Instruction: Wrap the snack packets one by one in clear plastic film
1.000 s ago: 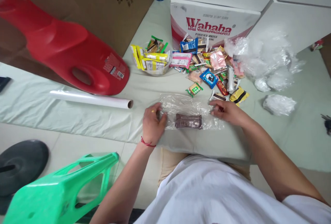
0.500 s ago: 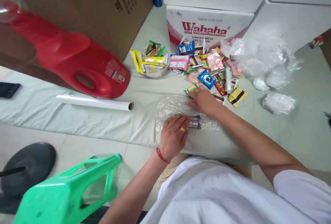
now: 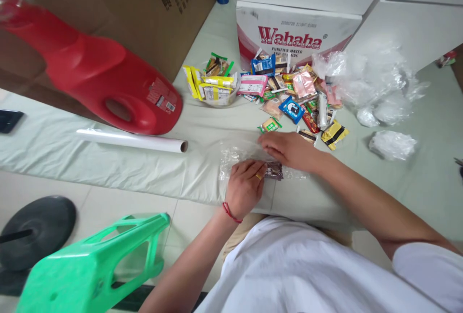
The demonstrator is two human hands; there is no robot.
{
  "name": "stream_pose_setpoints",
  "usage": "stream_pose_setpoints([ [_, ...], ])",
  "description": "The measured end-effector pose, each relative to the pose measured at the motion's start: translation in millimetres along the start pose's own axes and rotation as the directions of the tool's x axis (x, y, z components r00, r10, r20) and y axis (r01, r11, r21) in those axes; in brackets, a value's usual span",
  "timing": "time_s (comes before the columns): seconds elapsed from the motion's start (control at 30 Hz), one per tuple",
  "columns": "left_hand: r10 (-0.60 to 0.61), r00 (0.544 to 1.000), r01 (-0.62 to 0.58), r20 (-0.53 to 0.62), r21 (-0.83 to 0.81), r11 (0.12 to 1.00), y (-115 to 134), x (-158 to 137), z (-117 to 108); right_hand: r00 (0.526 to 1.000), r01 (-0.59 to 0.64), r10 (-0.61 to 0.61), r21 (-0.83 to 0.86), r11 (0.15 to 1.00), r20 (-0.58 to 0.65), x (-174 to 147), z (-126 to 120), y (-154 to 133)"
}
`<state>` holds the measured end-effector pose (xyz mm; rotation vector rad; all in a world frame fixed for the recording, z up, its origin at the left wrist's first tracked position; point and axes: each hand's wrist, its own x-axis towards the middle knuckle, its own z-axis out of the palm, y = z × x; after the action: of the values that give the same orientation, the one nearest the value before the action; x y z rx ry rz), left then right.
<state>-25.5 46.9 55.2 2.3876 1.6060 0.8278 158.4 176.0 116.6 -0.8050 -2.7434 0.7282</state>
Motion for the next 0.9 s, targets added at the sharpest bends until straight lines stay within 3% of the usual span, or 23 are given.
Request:
stream_pose_setpoints([
  [0.1,-0.062,0.998,0.062,-0.009,-0.043,0.997,-0.6,-1.5,-0.6,0.996,0.06,-0.053,-0.1,0.993,0.069,-24.5,20.3,-24.3],
  [0.17,-0.085,0.996,0.08,-0.016,-0.185,0.979,-3.9,-6.1,-4.1,0.99,0.098,-0.08,-0.165,0.981,0.116,-37.2,38.5,-31.4],
  [0.23,-0.134,0.99,0.109,-0.039,-0.381,0.918,-10.8,-15.0,-10.5,0.986,0.122,-0.097,-0.199,0.972,0.132,-44.8,54.1,-33.3],
  [0.3,-0.299,0.95,0.203,-0.089,-0.551,0.81,-22.6,-26.9,-19.3,0.983,0.145,-0.117,-0.21,0.967,0.14,-47.5,62.7,-33.9],
  [0.33,-0.43,0.894,0.267,-0.129,-0.617,0.74,-30.5,-32.6,-24.3,0.98,0.162,-0.132,-0.21,0.964,0.152,-47.5,64.1,-34.4],
  [0.37,-0.568,0.804,0.324,-0.176,-0.672,0.667,-39.4,-37.2,-29.3,0.975,0.18,-0.146,-0.209,0.961,0.169,-47.0,64.0,-35.1],
  [0.43,-0.777,0.577,0.401,-0.251,-0.742,0.537,-58.5,-41.4,-38.1,0.964,0.212,-0.171,-0.2,0.956,0.205,-45.1,61.2,-36.9],
  [0.47,-0.827,0.497,0.435,-0.263,-0.749,0.5,-67.5,-40.6,-41.2,0.959,0.221,-0.177,-0.196,0.955,0.219,-44.1,59.4,-37.6],
  [0.5,-0.843,0.471,0.47,-0.259,-0.736,0.488,-75.2,-38.1,-42.8,0.956,0.226,-0.18,-0.193,0.955,0.23,-43.1,57.9,-37.9],
  [0.53,-0.83,0.502,0.505,-0.244,-0.696,0.51,-81.0,-34.1,-42.9,0.955,0.226,-0.179,-0.192,0.955,0.237,-42.2,56.8,-37.9],
  [0.63,-0.642,0.763,0.555,-0.081,-0.426,0.714,-85.7,-19.4,-35.8,0.957,0.231,-0.189,-0.184,0.955,0.221,-42.1,55.5,-35.8],
  [0.67,-0.571,0.821,0.543,0.002,-0.313,0.779,-83.9,-15.4,-32.7,0.958,0.237,-0.201,-0.175,0.956,0.202,-43.3,55.5,-34.7],
  [0.7,-0.521,0.85,0.525,0.079,-0.212,0.824,-81.3,-12.5,-30.3,0.961,0.243,-0.213,-0.162,0.956,0.178,-45.3,55.7,-33.5],
  [0.77,-0.477,0.865,0.494,0.158,-0.097,0.864,-75.8,-10.8,-29.9,0.968,0.237,-0.223,-0.135,0.962,0.117,-51.2,56.7,-31.0],
  [0.9,-0.474,0.865,0.499,0.163,-0.198,0.844,-63.9,-16.0,-47.3,0.98,0.199,-0.197,-0.093,0.976,0.033,-62.9,62.7,-28.3],
])
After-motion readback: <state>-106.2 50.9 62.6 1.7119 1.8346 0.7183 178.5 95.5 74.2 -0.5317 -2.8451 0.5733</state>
